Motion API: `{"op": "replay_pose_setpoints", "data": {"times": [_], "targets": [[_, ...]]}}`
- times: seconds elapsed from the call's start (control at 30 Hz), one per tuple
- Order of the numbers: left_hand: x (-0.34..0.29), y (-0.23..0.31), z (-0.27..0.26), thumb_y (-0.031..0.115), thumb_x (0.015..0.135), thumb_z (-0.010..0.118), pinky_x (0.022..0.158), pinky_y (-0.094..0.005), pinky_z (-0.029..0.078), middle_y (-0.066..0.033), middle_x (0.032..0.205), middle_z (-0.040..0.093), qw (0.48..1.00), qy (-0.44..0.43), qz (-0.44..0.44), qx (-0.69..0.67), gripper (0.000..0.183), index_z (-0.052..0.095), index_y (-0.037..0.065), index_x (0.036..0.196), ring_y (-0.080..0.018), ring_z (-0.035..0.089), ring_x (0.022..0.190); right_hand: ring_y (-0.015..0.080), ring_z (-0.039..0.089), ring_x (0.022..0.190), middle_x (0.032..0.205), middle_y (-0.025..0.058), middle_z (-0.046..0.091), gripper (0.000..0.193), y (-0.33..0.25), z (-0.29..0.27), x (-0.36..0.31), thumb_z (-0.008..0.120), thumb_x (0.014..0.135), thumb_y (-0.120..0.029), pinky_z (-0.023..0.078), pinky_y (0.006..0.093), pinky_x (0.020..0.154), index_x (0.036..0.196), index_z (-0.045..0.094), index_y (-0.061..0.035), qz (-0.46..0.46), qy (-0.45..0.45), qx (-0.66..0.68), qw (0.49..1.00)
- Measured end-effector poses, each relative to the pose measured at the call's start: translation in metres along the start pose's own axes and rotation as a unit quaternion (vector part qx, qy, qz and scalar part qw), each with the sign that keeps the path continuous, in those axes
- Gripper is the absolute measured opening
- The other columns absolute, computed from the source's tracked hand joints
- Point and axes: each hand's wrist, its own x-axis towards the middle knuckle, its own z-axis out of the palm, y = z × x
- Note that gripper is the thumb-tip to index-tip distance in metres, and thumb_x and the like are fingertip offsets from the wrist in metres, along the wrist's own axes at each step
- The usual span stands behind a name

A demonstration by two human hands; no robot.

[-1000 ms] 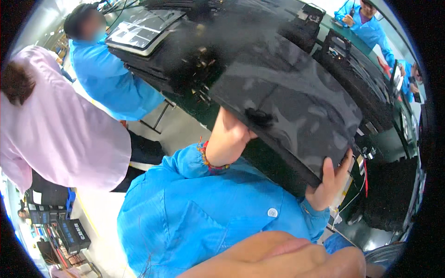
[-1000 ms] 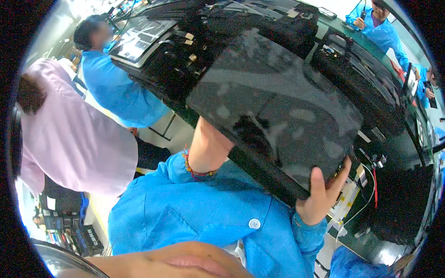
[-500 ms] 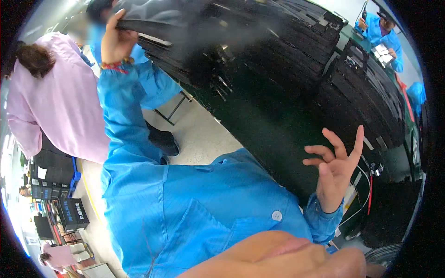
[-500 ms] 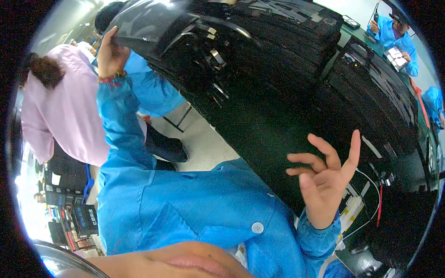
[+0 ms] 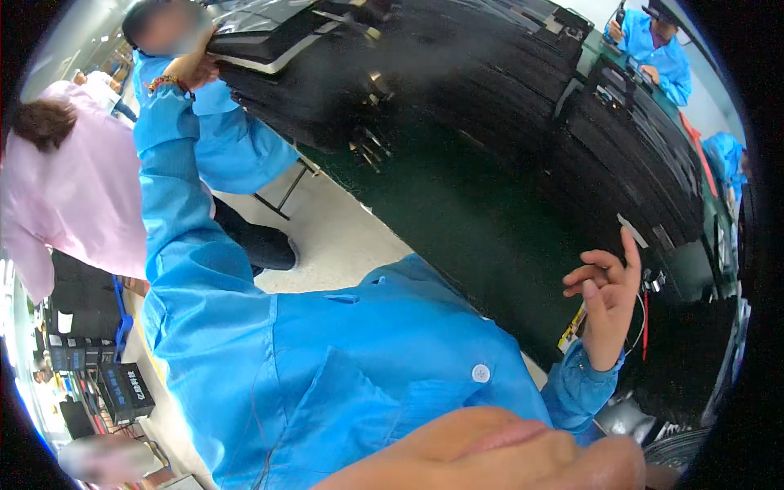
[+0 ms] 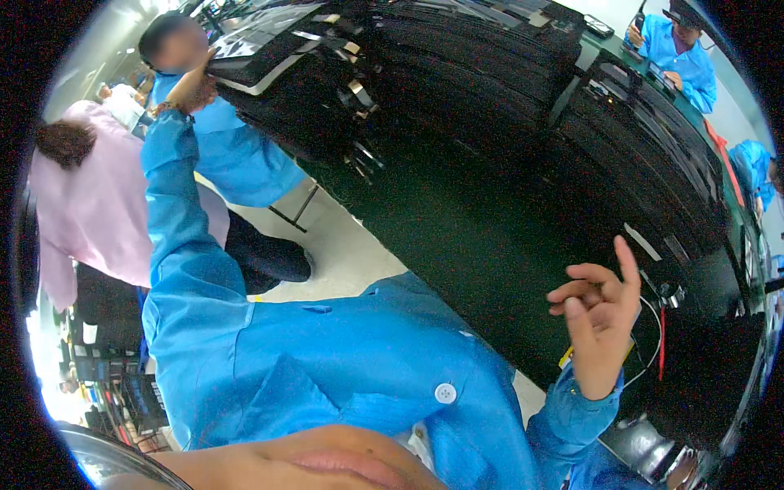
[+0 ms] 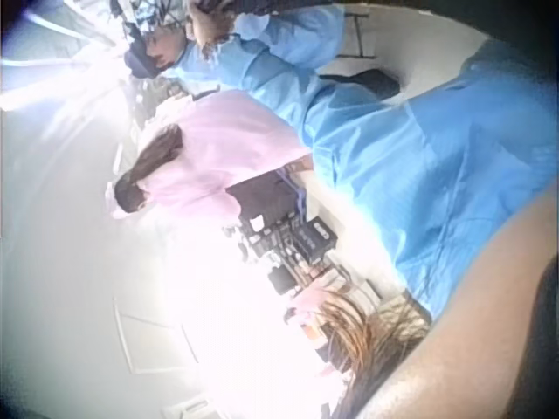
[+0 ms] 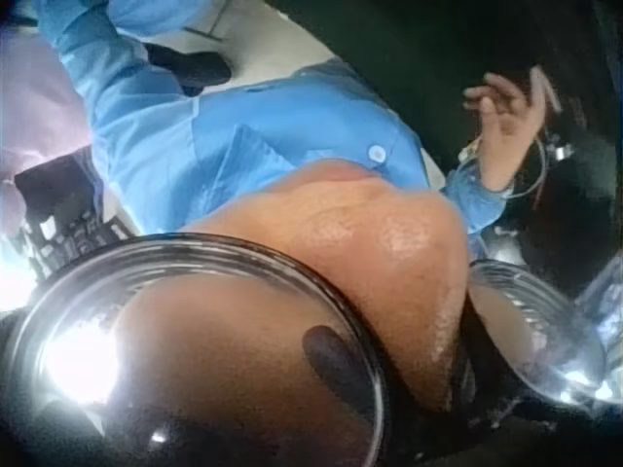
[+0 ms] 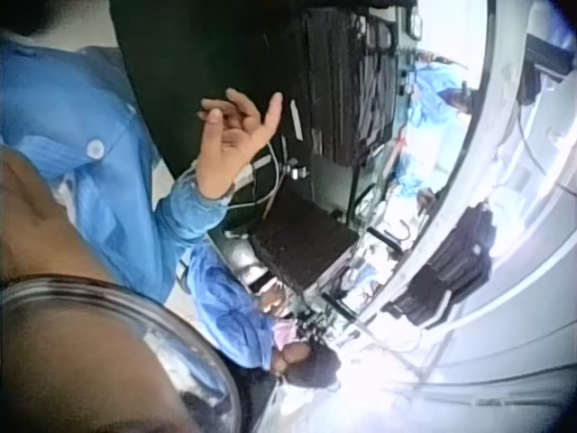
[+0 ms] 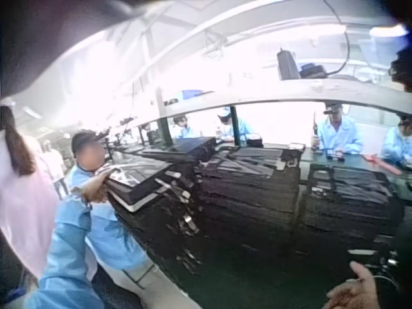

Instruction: Testing the functionality of tablet screens and internal components at a factory assembly line.

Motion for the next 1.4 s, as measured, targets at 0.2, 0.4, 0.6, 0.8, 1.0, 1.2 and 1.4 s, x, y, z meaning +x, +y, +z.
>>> {"op": "replay_pose_setpoints", "data": {"times": [0.2, 0.4, 0.6, 0.8, 1.0, 1.2, 1.4], "targets": [[-0.023, 0.016, -0.008, 0.072, 0.074, 0.038, 0.044, -0.0346, 0.041, -0.0132, 0.058, 0.055, 0.877, 0.102, 0.125, 0.453, 0.075, 0.058, -0.001, 0.072, -0.0250, 0.054, 0.050, 0.0111, 0.052, 0.070, 0.092, 0.0087, 0.057, 0.044, -0.015, -0.048, 0.005, 0.050, 0.088, -0.011, 0.042, 0.0238, 0.056, 0.128, 0.036, 0.0013, -0.150, 0.160, -0.095, 0.971], [-0.148, 0.050, 0.165, 0.035, 0.085, 0.055, 0.056, -0.0374, 0.044, -0.0125, 0.073, 0.059, 0.785, 0.165, 0.495, 0.334, 0.031, 0.060, 0.005, 0.091, -0.0329, 0.055, 0.064, 0.0125, 0.052, 0.096, 0.112, 0.0085, 0.057, 0.031, -0.021, -0.125, 0.054, 0.050, 0.089, -0.017, 0.039, 0.0252, 0.083, 0.113, 0.056, 0.0016, -0.196, 0.403, -0.270, 0.852], [-0.190, 0.069, 0.347, 0.032, 0.085, 0.057, 0.062, -0.0318, 0.049, -0.0177, 0.090, 0.062, 0.776, -0.112, 0.600, 0.159, 0.039, 0.057, 0.001, 0.109, -0.0211, 0.062, 0.063, 0.0213, 0.048, 0.112, 0.123, 0.0144, 0.051, 0.052, -0.008, -0.179, 0.117, 0.049, 0.089, -0.039, 0.032, 0.0306, 0.097, 0.120, 0.050, 0.0034, -0.006, 0.364, -0.224, 0.904], [-0.201, 0.050, 0.404, 0.028, 0.080, 0.060, 0.062, -0.0363, 0.049, -0.0204, 0.082, 0.062, 0.770, 0.044, 0.632, 0.075, 0.042, 0.056, -0.003, 0.108, -0.0264, 0.060, 0.057, 0.0180, 0.053, 0.105, 0.118, 0.0076, 0.056, 0.045, -0.018, -0.160, 0.119, 0.055, 0.087, -0.033, 0.039, 0.0310, 0.092, 0.118, 0.052, -0.0011, 0.077, 0.296, 0.038, 0.951], [-0.180, 0.040, 0.437, 0.027, 0.082, 0.059, 0.054, -0.0306, 0.049, -0.0215, 0.085, 0.062, 0.775, 0.024, 0.624, 0.093, 0.049, 0.050, -0.008, 0.114, -0.0211, 0.062, 0.055, 0.0180, 0.054, 0.103, 0.115, 0.0071, 0.057, 0.036, -0.014, -0.161, 0.120, 0.054, 0.088, -0.027, 0.039, 0.0289, 0.090, 0.113, 0.055, -0.0008, 0.078, 0.267, 0.061, 0.959], [-0.191, 0.053, 0.437, 0.029, 0.085, 0.057, 0.047, -0.0244, 0.046, -0.0200, 0.098, 0.062, 0.882, -0.177, 0.433, -0.056, 0.061, 0.036, -0.012, 0.126, -0.0171, 0.066, 0.065, 0.0189, 0.057, 0.098, 0.107, 0.0081, 0.061, 0.029, -0.019, -0.157, 0.120, 0.056, 0.086, -0.019, 0.043, 0.0316, 0.086, 0.108, 0.057, 0.0007, 0.064, 0.298, 0.109, 0.946], [-0.218, 0.055, 0.411, 0.017, 0.090, 0.048, 0.064, -0.0305, 0.050, -0.0173, 0.111, 0.055, 0.796, -0.327, 0.380, -0.340, 0.044, 0.040, -0.008, 0.125, -0.0302, 0.063, 0.089, 0.0220, 0.057, 0.098, 0.104, 0.0107, 0.061, 0.022, -0.051, -0.144, 0.075, 0.055, 0.085, -0.013, 0.046, 0.0373, 0.085, 0.105, 0.059, -0.0033, -0.030, 0.389, 0.158, 0.907]]}}
